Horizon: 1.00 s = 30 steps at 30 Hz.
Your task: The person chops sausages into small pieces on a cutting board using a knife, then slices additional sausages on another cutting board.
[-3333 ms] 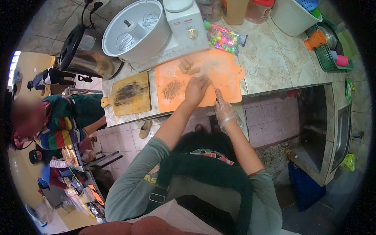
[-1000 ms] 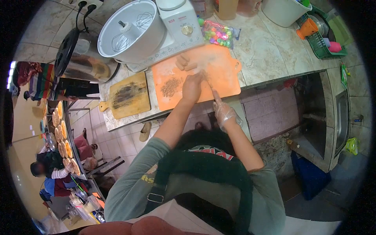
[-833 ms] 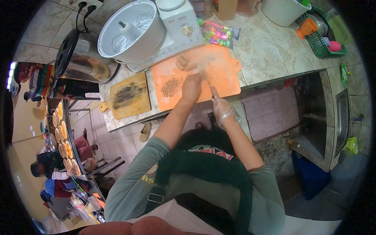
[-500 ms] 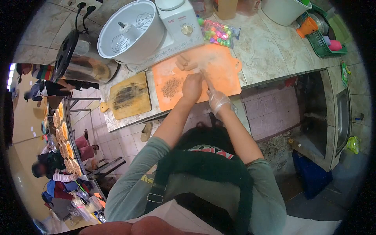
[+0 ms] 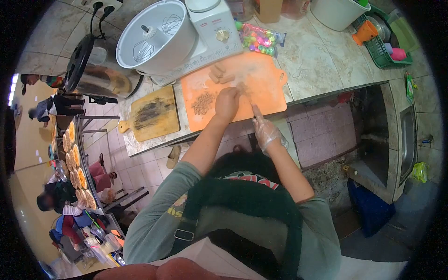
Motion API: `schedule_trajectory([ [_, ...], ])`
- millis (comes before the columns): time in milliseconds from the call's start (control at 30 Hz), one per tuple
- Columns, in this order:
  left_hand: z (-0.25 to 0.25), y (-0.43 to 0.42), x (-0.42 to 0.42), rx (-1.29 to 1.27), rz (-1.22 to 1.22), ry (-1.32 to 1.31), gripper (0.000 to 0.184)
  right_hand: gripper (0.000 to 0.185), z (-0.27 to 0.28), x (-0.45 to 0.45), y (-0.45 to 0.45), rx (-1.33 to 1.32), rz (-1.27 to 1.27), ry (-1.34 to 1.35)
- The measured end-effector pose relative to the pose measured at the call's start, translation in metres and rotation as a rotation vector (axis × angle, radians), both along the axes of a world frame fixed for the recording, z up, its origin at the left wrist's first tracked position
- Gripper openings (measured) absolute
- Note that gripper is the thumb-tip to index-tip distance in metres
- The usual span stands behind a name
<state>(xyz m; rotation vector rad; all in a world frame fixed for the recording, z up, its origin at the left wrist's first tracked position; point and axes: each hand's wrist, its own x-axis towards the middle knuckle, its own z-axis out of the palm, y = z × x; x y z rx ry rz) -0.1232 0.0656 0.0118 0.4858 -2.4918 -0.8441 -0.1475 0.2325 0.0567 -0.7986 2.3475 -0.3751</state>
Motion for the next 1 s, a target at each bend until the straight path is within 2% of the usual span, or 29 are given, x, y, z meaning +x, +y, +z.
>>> schedule_trajectory([
  [67, 0.0, 0.001, 0.001, 0.001, 0.002, 0.015, 0.009, 0.052, 0.0, -0.006, -0.009, -0.115, 0.033, 0.054],
  [300, -0.005, 0.0, 0.002, -0.075, 0.019, -0.004, 0.008, 0.05, 0.002, -0.021, -0.035, -0.046, 0.054, -0.015],
  [367, -0.004, 0.001, 0.002, -0.072, 0.025, 0.0, 0.008, 0.049, 0.002, -0.022, -0.034, -0.099, 0.027, -0.043],
  [500, -0.004, 0.001, 0.003, -0.051, 0.04, 0.01, 0.007, 0.05, -0.001, -0.004, -0.008, -0.064, 0.053, 0.003],
  [567, -0.005, 0.0, 0.004, -0.023, 0.042, 0.024, 0.007, 0.05, -0.003, 0.002, 0.001, 0.037, 0.032, -0.045],
  [1000, -0.006, -0.003, 0.004, -0.047, 0.01, -0.022, 0.008, 0.05, 0.006, -0.011, -0.031, -0.059, 0.068, 0.051],
])
